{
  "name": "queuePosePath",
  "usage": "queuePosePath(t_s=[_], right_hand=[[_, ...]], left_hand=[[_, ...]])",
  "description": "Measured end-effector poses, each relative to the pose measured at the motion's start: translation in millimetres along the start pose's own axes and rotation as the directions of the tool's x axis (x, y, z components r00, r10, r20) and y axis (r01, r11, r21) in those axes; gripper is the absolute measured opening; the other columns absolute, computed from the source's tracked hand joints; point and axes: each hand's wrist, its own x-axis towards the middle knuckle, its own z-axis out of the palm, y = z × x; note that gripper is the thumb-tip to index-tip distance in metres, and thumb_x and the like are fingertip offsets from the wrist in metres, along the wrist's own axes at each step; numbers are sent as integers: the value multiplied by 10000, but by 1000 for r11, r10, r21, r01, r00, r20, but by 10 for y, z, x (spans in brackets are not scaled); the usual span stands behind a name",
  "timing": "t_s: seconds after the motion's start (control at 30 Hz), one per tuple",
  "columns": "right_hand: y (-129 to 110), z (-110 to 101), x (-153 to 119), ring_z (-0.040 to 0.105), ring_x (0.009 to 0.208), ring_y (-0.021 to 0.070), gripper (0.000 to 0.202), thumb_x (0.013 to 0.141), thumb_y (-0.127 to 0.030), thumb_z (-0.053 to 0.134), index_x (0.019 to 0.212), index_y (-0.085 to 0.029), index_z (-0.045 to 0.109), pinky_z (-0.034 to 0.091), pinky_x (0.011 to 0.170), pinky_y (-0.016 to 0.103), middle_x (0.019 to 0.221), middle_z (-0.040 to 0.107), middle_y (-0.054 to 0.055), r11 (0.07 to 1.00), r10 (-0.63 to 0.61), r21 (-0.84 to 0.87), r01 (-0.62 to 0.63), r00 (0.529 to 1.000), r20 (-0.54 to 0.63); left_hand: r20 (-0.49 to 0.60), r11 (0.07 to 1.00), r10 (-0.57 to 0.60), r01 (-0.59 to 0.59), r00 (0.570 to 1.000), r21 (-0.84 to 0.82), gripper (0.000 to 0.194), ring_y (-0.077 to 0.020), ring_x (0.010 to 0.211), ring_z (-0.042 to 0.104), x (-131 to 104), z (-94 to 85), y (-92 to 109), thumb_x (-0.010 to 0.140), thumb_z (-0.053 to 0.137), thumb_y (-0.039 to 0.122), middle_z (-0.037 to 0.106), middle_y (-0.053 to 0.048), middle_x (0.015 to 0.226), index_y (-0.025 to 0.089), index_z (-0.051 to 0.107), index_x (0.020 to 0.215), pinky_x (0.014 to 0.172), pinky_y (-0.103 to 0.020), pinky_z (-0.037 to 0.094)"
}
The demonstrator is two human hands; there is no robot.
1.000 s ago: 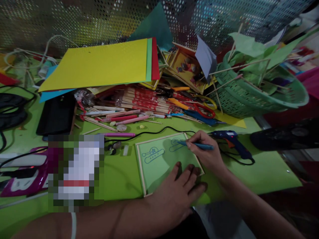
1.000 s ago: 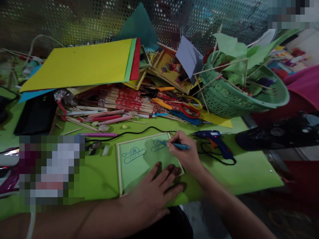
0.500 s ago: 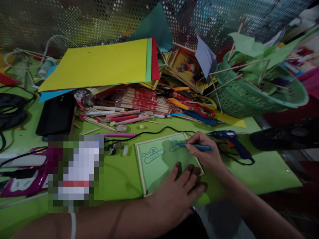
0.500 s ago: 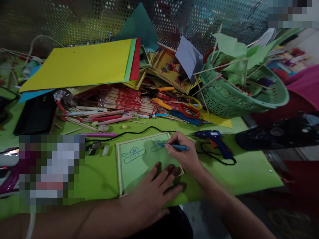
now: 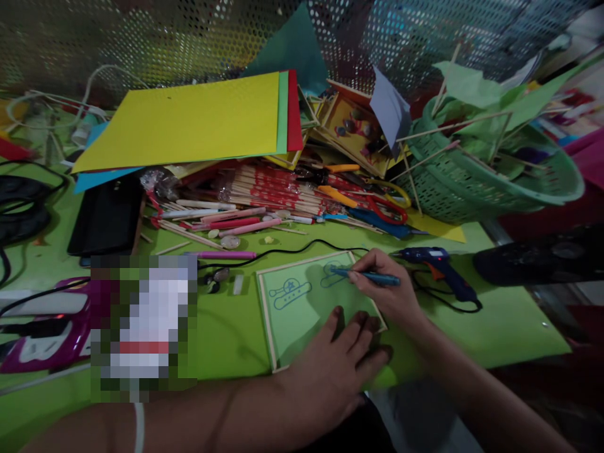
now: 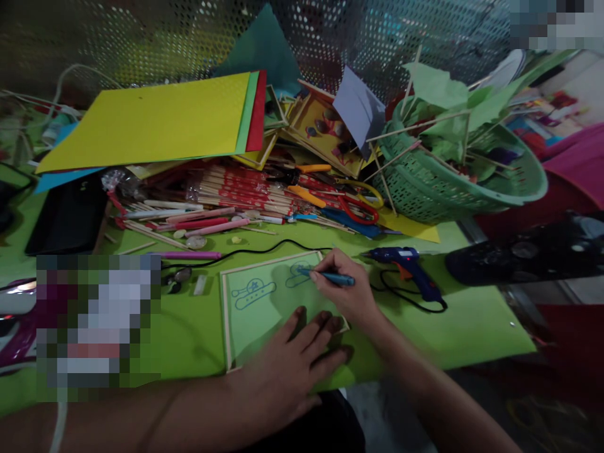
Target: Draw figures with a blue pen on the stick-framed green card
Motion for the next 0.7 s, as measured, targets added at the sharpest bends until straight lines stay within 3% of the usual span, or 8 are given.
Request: queuePosePath(t_s=[0.2, 0.7], right_hand=[[60, -39, -17, 560, 633, 156, 131, 786, -271, 706, 759, -228, 585, 429, 574, 279, 706, 632, -6, 998, 1, -62, -4, 999, -43], [88, -56, -10, 600, 665, 180, 143, 775, -272, 735, 759, -234, 598, 454, 599, 294, 721, 651, -4, 999, 33, 3, -33, 998, -54]], left_hand=[[-18, 1000, 5, -5, 1000, 11, 717, -340, 1490, 338, -10, 21, -9, 946, 603, 517, 445, -148, 1588, 191, 406, 1554, 1184, -556, 260], [-12, 1000, 8, -8, 1000, 8, 684, -327, 1488, 351, -11, -2, -16, 962, 587, 510, 435, -141, 1601, 193, 419, 1544, 1196, -549, 270]])
